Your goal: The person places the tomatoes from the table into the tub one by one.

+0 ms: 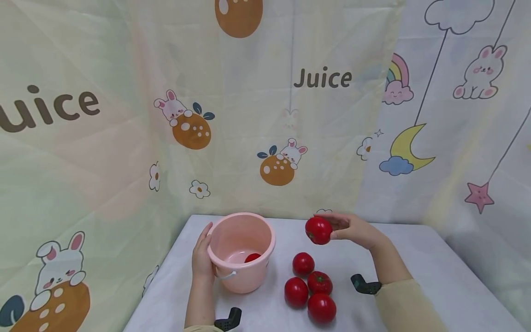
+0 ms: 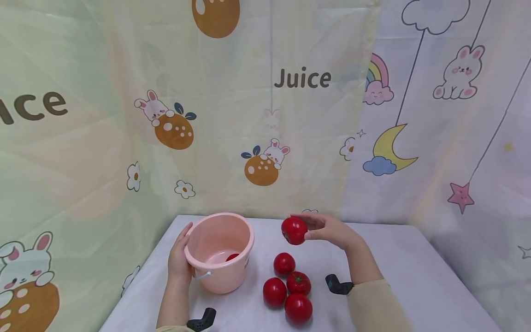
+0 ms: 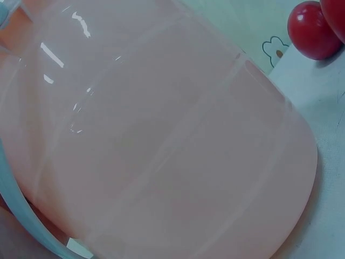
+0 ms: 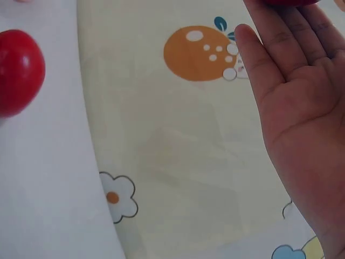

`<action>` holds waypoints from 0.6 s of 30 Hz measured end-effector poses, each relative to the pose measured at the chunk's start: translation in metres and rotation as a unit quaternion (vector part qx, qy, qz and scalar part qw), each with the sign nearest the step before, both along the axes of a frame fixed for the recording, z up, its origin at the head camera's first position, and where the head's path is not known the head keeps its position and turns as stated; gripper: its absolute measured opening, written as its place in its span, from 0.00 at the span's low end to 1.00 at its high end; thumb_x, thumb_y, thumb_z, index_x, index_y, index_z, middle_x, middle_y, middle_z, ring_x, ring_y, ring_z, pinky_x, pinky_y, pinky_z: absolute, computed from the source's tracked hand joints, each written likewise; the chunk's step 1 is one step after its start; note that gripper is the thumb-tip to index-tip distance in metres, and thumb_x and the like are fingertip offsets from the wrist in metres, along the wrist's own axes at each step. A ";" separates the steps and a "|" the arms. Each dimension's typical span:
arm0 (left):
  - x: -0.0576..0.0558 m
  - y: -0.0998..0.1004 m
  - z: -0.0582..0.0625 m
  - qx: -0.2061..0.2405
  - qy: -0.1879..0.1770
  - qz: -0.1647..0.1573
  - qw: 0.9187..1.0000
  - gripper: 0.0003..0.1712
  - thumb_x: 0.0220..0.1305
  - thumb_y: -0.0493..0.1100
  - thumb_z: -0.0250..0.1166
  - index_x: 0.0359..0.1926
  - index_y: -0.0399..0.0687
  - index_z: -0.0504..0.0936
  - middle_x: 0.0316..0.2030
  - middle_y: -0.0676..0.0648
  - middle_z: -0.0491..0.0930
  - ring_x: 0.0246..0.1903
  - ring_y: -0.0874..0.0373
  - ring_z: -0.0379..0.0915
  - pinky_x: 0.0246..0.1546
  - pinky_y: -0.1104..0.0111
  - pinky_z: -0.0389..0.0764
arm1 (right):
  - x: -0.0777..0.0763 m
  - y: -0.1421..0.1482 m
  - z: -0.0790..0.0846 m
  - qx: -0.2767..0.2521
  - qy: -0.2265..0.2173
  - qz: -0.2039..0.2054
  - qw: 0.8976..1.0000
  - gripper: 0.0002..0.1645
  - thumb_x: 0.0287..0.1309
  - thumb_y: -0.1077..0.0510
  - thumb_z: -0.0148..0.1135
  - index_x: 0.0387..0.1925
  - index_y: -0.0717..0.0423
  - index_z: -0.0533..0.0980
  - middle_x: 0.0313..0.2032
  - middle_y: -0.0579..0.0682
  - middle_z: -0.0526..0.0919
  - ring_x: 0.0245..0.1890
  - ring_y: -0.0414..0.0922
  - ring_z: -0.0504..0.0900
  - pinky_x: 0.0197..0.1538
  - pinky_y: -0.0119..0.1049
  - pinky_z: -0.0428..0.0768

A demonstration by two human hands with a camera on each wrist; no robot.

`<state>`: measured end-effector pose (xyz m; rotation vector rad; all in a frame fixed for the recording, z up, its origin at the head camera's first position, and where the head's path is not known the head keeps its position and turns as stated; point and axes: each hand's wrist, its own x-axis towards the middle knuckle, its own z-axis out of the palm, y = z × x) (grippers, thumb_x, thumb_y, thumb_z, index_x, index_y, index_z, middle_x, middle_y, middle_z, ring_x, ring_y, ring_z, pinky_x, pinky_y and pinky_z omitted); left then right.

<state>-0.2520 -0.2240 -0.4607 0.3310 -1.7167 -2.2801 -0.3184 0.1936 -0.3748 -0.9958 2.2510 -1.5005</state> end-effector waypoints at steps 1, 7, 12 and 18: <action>0.000 0.000 0.000 -0.002 0.000 0.000 1.000 0.23 0.75 0.60 0.45 0.68 0.79 0.67 0.70 0.64 0.64 0.70 0.59 0.61 0.69 0.53 0.68 | -0.002 -0.003 0.002 0.001 0.001 0.004 1.000 0.39 0.54 0.56 0.70 0.68 0.49 0.69 0.60 0.53 0.78 0.57 0.48 0.80 0.51 0.46 0.85; 0.000 0.000 0.001 -0.010 -0.001 -0.003 1.000 0.24 0.74 0.62 0.46 0.68 0.79 0.66 0.71 0.64 0.64 0.71 0.59 0.60 0.69 0.53 0.68 | -0.011 -0.024 0.010 0.003 0.001 0.034 0.999 0.37 0.55 0.56 0.69 0.68 0.50 0.69 0.60 0.54 0.79 0.58 0.52 0.79 0.52 0.48 0.84; 0.000 0.000 0.001 0.001 0.000 -0.005 1.000 0.23 0.75 0.60 0.45 0.68 0.79 0.66 0.70 0.64 0.64 0.71 0.60 0.60 0.69 0.53 0.68 | -0.016 -0.042 0.019 0.011 -0.006 0.044 0.999 0.38 0.55 0.54 0.70 0.68 0.48 0.70 0.60 0.53 0.79 0.59 0.53 0.78 0.52 0.48 0.84; 0.000 0.000 0.001 0.006 -0.002 -0.002 1.000 0.22 0.75 0.59 0.45 0.67 0.80 0.67 0.69 0.65 0.65 0.71 0.61 0.60 0.70 0.53 0.67 | -0.020 -0.063 0.025 0.022 -0.012 0.056 0.998 0.38 0.55 0.53 0.70 0.68 0.46 0.70 0.60 0.52 0.79 0.59 0.53 0.78 0.53 0.47 0.83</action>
